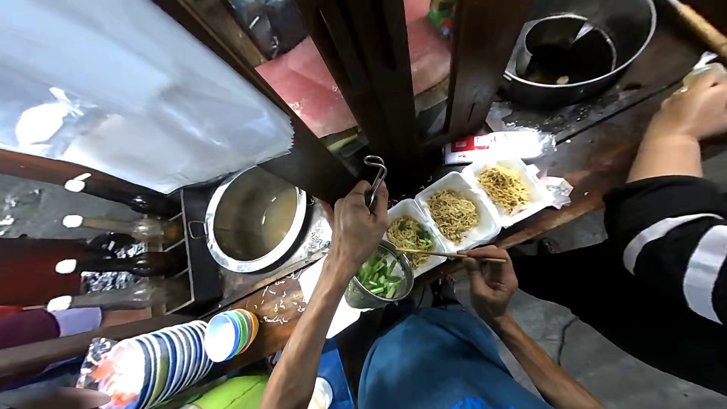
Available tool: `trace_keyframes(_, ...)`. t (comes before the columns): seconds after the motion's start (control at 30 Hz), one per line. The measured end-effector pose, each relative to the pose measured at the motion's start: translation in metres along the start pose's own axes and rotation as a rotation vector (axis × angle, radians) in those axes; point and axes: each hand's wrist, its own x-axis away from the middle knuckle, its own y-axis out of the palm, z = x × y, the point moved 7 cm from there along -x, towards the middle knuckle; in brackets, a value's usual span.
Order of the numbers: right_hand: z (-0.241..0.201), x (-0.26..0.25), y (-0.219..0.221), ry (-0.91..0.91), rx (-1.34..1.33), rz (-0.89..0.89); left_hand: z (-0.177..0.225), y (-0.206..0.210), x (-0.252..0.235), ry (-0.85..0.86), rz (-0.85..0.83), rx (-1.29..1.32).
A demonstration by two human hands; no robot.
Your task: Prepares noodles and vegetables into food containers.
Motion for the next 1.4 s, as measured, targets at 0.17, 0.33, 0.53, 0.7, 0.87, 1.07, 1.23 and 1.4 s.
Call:
trace_keyframes(0.17,-0.016,0.006,0.015,0.05,-0.071,-0.06,0.003,-0.007,0.003,0.036,0.049,0.039)
trace_keyframes(0.33,-0.008,0.011,0.046,0.075,-0.044,-0.381,0.015,-0.014,0.009,0.098,0.047,0.112)
trace_keyframes(0.53,0.006,0.025,0.065,-0.09,0.044,-0.356,0.021,-0.018,0.012,0.143,0.041,0.151)
trace_keyframes(0.7,-0.002,0.028,0.056,-0.157,0.054,-0.21,0.013,-0.03,0.013,0.138,0.124,0.217)
trace_keyframes(0.87,-0.016,0.015,0.043,-0.191,0.054,-0.188,0.012,-0.038,0.019,0.172,0.191,0.246)
trace_keyframes(1.07,-0.023,0.015,0.058,-0.146,0.051,-0.429,0.013,-0.043,0.022,0.173,0.209,0.239)
trace_keyframes(1.23,-0.011,0.023,0.065,-0.287,0.126,-0.371,0.014,-0.039,0.022,0.167,0.171,0.207)
trace_keyframes(1.4,-0.018,0.022,0.051,-0.303,0.134,-0.283,0.004,-0.045,0.022,0.108,0.2,0.214)
